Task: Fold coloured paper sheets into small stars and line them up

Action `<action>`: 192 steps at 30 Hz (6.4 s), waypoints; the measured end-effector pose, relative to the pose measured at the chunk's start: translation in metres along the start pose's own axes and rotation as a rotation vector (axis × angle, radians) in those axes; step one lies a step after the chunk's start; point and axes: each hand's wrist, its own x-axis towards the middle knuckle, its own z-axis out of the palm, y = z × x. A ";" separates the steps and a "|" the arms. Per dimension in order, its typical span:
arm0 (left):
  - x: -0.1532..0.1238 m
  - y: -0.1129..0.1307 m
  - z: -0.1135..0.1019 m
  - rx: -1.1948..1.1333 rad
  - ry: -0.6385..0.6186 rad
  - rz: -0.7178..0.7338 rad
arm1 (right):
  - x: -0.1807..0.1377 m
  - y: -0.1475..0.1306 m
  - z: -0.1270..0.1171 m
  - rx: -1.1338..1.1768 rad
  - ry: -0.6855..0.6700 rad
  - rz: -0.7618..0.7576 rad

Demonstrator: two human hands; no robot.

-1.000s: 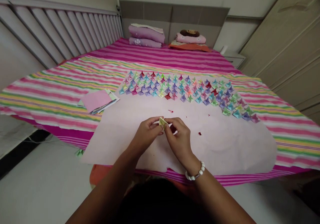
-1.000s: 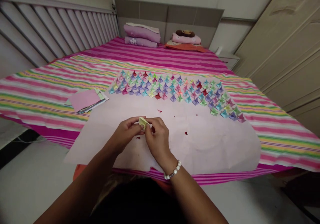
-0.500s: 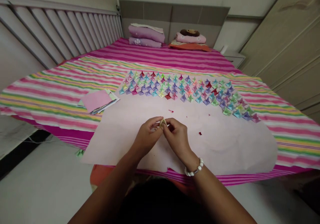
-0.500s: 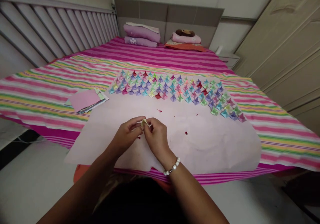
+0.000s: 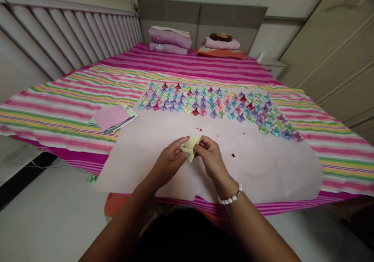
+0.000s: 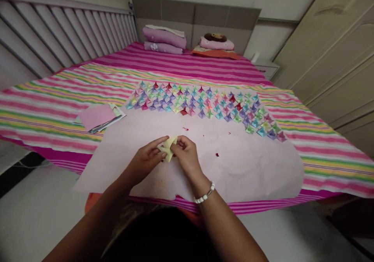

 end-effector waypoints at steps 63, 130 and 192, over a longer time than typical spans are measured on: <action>-0.009 -0.022 -0.021 0.589 -0.144 0.225 | 0.001 0.002 -0.024 -0.095 -0.258 0.388; -0.007 0.004 0.013 1.060 0.291 -0.006 | -0.026 0.017 0.011 -0.709 0.150 -0.368; -0.003 -0.001 -0.022 0.920 -0.206 0.454 | -0.003 -0.002 -0.008 -0.652 -0.157 -0.067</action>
